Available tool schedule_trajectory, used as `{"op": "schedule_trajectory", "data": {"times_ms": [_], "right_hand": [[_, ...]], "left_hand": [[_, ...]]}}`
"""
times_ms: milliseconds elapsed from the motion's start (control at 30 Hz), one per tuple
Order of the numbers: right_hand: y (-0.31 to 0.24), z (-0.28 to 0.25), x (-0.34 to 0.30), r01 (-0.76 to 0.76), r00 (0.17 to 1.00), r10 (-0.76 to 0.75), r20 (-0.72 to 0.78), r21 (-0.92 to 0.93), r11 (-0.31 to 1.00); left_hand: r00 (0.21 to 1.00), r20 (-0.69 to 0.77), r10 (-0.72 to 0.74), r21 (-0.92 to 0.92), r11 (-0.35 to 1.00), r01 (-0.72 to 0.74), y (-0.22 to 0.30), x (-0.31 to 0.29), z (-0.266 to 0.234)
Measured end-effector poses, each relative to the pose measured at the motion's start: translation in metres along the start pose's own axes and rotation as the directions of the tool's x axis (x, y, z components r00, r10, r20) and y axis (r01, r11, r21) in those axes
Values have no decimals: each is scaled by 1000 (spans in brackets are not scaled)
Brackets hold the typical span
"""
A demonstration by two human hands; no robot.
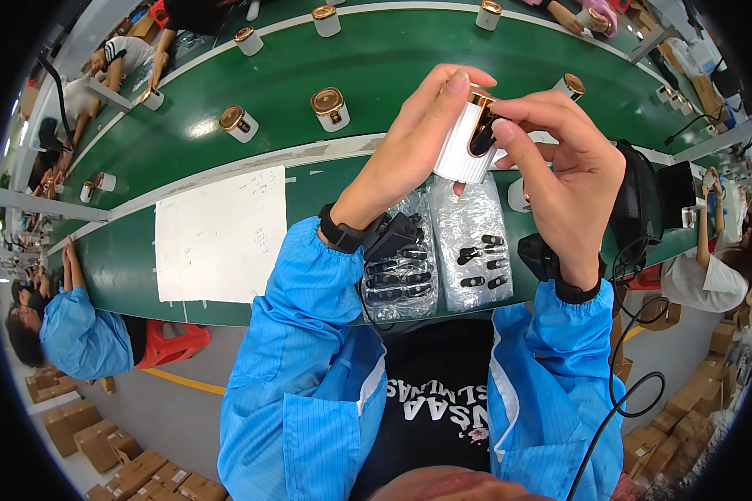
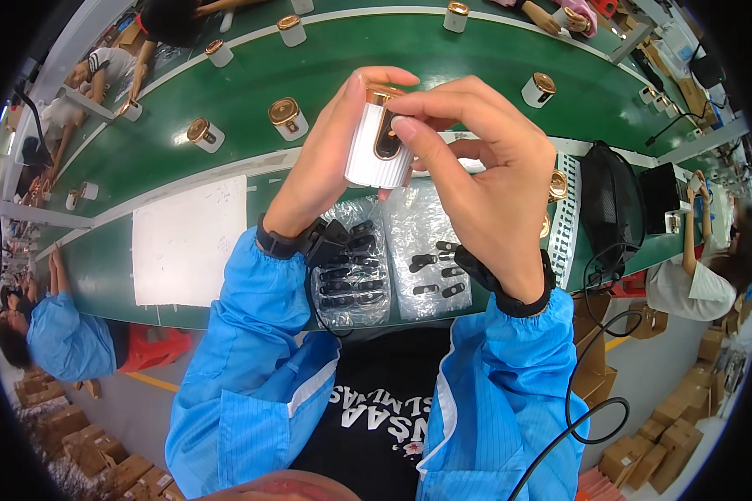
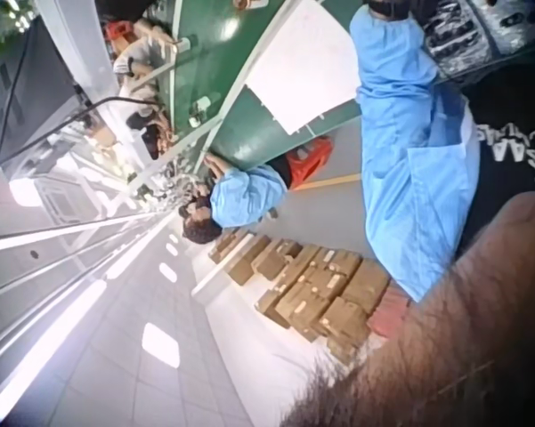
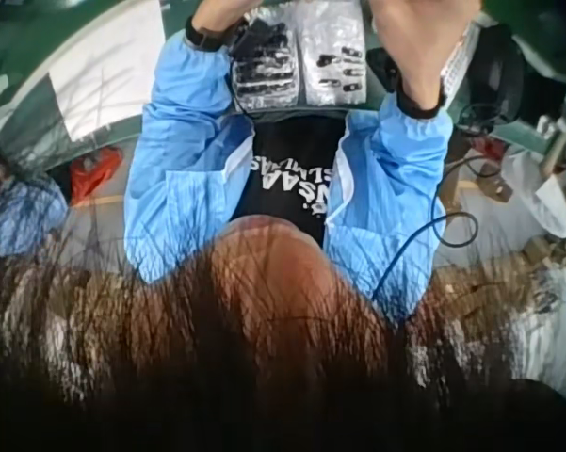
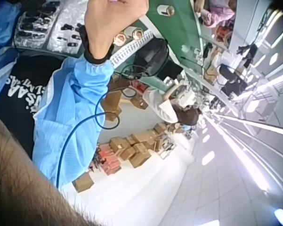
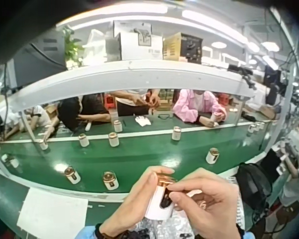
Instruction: The recorder is assembling small electronic device components, specifically attaching decorative or functional trim pieces to white plastic housings on a manufacturing assembly line.
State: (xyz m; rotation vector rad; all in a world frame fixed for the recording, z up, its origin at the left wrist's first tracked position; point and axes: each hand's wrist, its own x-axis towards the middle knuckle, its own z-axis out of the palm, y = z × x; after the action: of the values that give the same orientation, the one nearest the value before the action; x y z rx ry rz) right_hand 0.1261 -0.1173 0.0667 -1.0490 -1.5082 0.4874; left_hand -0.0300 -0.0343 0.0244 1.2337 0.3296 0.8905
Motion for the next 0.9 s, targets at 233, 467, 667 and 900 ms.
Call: {"op": "schedule_trajectory", "data": {"times_ms": [233, 467, 667, 900], "right_hand": [[3, -5, 2, 42, 999, -39, 21, -160, 986], [35, -26, 16, -47, 941, 53, 335, -26, 999], [52, -30, 19, -236, 913, 184, 364, 104, 966], [68, -27, 46, -161, 867, 168, 470, -55, 985]], "left_hand": [[999, 14, 33, 82, 996, -34, -4, 1, -4], [999, 11, 53, 232, 971, -54, -8, 2, -3], [994, 105, 6, 274, 961, -35, -10, -1, -16], [980, 165, 112, 620, 761, -192, -16, 5, -47]]}}
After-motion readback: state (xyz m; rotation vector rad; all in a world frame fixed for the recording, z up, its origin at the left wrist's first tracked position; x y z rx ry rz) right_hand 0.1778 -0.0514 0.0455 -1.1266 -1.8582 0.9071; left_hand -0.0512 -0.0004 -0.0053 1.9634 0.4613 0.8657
